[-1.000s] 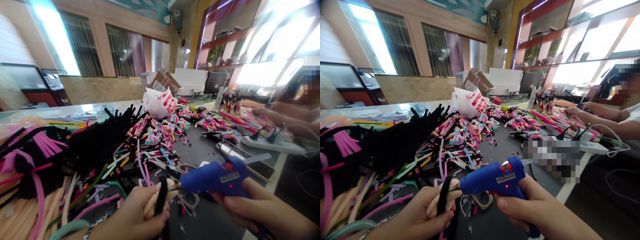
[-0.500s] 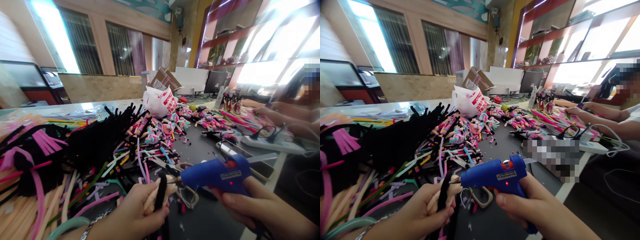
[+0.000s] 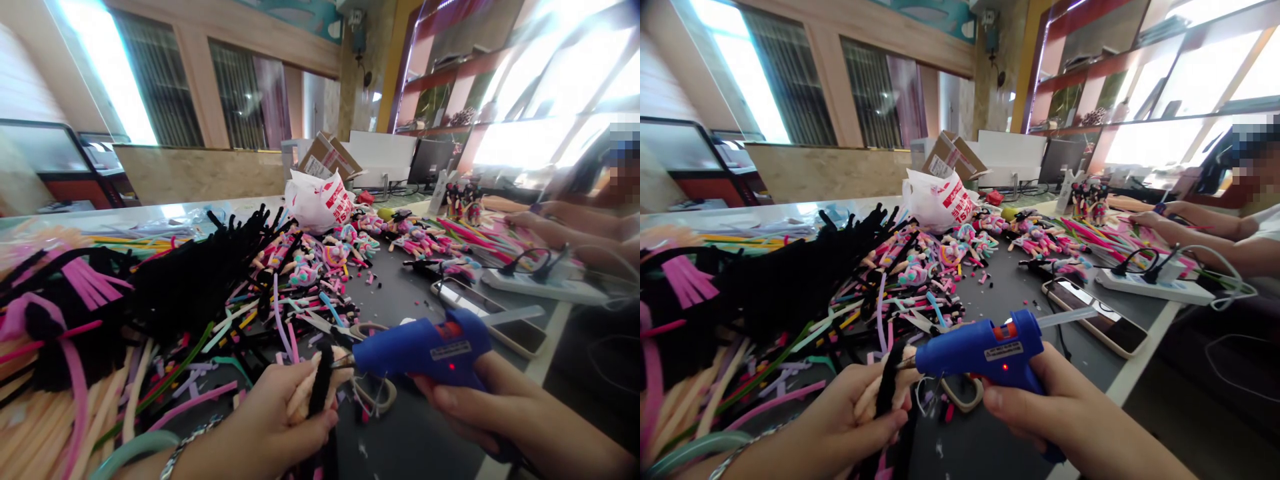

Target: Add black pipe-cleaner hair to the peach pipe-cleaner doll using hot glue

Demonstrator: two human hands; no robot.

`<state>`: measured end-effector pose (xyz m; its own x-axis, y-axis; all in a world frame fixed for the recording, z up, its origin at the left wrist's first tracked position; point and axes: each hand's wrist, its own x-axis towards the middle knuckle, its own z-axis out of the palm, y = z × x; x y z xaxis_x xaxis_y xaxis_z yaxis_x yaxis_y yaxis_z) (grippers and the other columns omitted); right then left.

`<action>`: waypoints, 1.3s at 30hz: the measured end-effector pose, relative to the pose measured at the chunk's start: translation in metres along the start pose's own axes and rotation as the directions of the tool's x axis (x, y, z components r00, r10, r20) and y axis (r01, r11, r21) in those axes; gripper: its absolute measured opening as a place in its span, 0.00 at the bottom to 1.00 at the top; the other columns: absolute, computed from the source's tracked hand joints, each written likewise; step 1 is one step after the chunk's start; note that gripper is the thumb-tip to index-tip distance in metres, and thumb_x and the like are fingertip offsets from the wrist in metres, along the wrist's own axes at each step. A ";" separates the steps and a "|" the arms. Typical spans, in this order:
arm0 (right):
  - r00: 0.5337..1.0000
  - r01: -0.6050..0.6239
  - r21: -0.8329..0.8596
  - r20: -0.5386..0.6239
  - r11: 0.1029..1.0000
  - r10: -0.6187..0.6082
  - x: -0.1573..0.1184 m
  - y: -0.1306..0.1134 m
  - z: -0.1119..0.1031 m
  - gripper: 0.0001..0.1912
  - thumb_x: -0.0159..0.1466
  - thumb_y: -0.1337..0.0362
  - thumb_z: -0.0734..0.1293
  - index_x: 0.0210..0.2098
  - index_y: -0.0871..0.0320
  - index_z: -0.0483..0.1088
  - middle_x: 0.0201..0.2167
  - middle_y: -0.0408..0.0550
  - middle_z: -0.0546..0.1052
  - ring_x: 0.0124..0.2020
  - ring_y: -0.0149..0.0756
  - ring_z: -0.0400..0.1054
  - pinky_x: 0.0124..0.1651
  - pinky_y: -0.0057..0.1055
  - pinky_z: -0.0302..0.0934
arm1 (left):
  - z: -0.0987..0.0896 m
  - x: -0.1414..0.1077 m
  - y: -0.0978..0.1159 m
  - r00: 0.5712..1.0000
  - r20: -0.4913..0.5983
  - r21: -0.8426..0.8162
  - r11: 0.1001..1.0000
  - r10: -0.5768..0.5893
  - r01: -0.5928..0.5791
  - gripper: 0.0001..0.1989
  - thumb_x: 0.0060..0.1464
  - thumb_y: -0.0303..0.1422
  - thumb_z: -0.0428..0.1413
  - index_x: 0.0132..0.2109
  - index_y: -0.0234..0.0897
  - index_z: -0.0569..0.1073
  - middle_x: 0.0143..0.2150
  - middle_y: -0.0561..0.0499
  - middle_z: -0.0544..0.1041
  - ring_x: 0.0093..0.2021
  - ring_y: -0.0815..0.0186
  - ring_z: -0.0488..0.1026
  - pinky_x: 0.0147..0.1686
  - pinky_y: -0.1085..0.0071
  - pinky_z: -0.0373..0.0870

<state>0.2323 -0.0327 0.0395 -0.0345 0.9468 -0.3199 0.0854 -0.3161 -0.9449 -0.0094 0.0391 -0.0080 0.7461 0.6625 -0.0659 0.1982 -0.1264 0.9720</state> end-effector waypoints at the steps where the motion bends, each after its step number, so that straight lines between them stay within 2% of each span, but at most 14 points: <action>1: 1.000 -0.004 0.002 -0.012 1.000 0.004 0.000 0.000 0.001 0.23 0.49 0.48 0.73 0.35 0.58 0.69 0.19 0.37 0.65 0.18 0.23 0.53 0.20 0.21 0.47 | 0.000 0.000 0.001 1.000 0.010 -0.004 1.000 -0.010 0.010 0.06 0.57 0.34 0.51 0.36 0.35 0.65 0.27 0.58 0.58 0.26 0.74 0.51 0.23 0.78 0.50; 6: 0.996 -0.032 -0.021 -0.088 0.999 0.030 -0.002 0.002 0.001 0.25 0.47 0.48 0.74 0.36 0.58 0.69 0.21 0.39 0.67 0.20 0.24 0.56 0.21 0.21 0.50 | -0.001 0.001 0.001 1.000 0.028 -0.040 0.999 -0.006 0.007 0.06 0.58 0.34 0.51 0.35 0.36 0.64 0.26 0.59 0.59 0.24 0.75 0.50 0.22 0.78 0.49; 12: 0.998 -0.031 -0.128 -0.063 0.991 0.023 -0.002 0.007 -0.006 0.26 0.48 0.46 0.73 0.39 0.56 0.68 0.25 0.40 0.68 0.23 0.26 0.56 0.22 0.22 0.51 | -0.004 0.001 -0.005 0.999 0.005 0.010 0.999 -0.033 0.033 0.05 0.56 0.33 0.52 0.36 0.36 0.65 0.27 0.58 0.61 0.26 0.73 0.55 0.24 0.77 0.52; 16: 0.992 -0.090 -0.208 -0.104 0.974 0.070 -0.003 0.007 -0.005 0.28 0.49 0.45 0.72 0.42 0.55 0.68 0.20 0.38 0.64 0.21 0.27 0.53 0.20 0.22 0.47 | -0.004 0.002 -0.007 0.999 0.002 -0.024 0.999 -0.047 0.047 0.05 0.56 0.34 0.52 0.36 0.36 0.65 0.27 0.58 0.60 0.26 0.73 0.55 0.24 0.77 0.53; 20: 0.974 -0.109 -0.212 -0.216 0.971 0.062 -0.004 0.003 0.003 0.26 0.47 0.47 0.73 0.40 0.55 0.71 0.20 0.39 0.66 0.20 0.28 0.53 0.20 0.23 0.46 | -0.004 0.003 -0.005 0.999 0.000 -0.033 0.998 -0.050 0.050 0.05 0.55 0.32 0.53 0.36 0.37 0.64 0.28 0.58 0.60 0.26 0.73 0.56 0.24 0.77 0.53; 23: 0.960 -0.074 -0.215 -0.278 0.974 0.012 -0.005 0.000 0.008 0.24 0.45 0.49 0.73 0.38 0.55 0.73 0.23 0.41 0.70 0.21 0.29 0.56 0.20 0.24 0.49 | -0.005 0.004 0.002 0.997 0.002 -0.016 0.997 -0.078 0.078 0.05 0.55 0.32 0.53 0.36 0.36 0.64 0.28 0.58 0.61 0.27 0.73 0.57 0.25 0.77 0.54; 27: 0.958 -0.069 -0.251 -0.286 0.966 -0.006 -0.006 -0.003 0.010 0.23 0.45 0.49 0.72 0.38 0.54 0.74 0.20 0.41 0.71 0.21 0.32 0.61 0.21 0.26 0.56 | -0.005 0.004 0.012 0.995 0.014 -0.003 0.995 -0.098 0.098 0.04 0.53 0.30 0.53 0.36 0.35 0.64 0.29 0.58 0.62 0.27 0.73 0.57 0.26 0.77 0.56; 32: 0.959 0.000 -0.298 -0.272 0.955 -0.085 -0.006 -0.004 0.009 0.21 0.46 0.51 0.72 0.37 0.53 0.76 0.28 0.44 0.77 0.29 0.39 0.68 0.31 0.30 0.64 | -0.005 0.004 0.015 0.995 0.024 -0.037 0.994 -0.100 0.101 0.05 0.52 0.30 0.53 0.34 0.35 0.64 0.28 0.58 0.61 0.27 0.74 0.56 0.25 0.77 0.54; 36: 0.954 -0.005 -0.293 -0.288 0.956 -0.083 -0.007 -0.001 0.008 0.20 0.45 0.50 0.73 0.35 0.52 0.76 0.26 0.43 0.75 0.28 0.37 0.66 0.31 0.30 0.62 | -0.005 0.004 0.016 0.995 0.026 -0.034 0.994 -0.099 0.100 0.06 0.52 0.31 0.54 0.34 0.35 0.63 0.28 0.58 0.60 0.27 0.74 0.55 0.26 0.76 0.53; 39: 0.957 -0.041 -0.265 -0.287 0.963 -0.038 -0.007 0.001 0.006 0.21 0.45 0.49 0.74 0.35 0.52 0.75 0.22 0.42 0.71 0.23 0.33 0.60 0.23 0.27 0.56 | -0.006 0.004 0.014 0.995 0.033 -0.046 0.995 -0.092 0.094 0.06 0.52 0.31 0.54 0.34 0.36 0.63 0.28 0.58 0.60 0.27 0.74 0.55 0.26 0.77 0.54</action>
<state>0.2269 -0.0399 0.0403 0.2490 0.9357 -0.2500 0.3472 -0.3272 -0.8789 -0.0071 0.0444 0.0071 0.7449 0.6470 -0.1626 0.2376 -0.0296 0.9709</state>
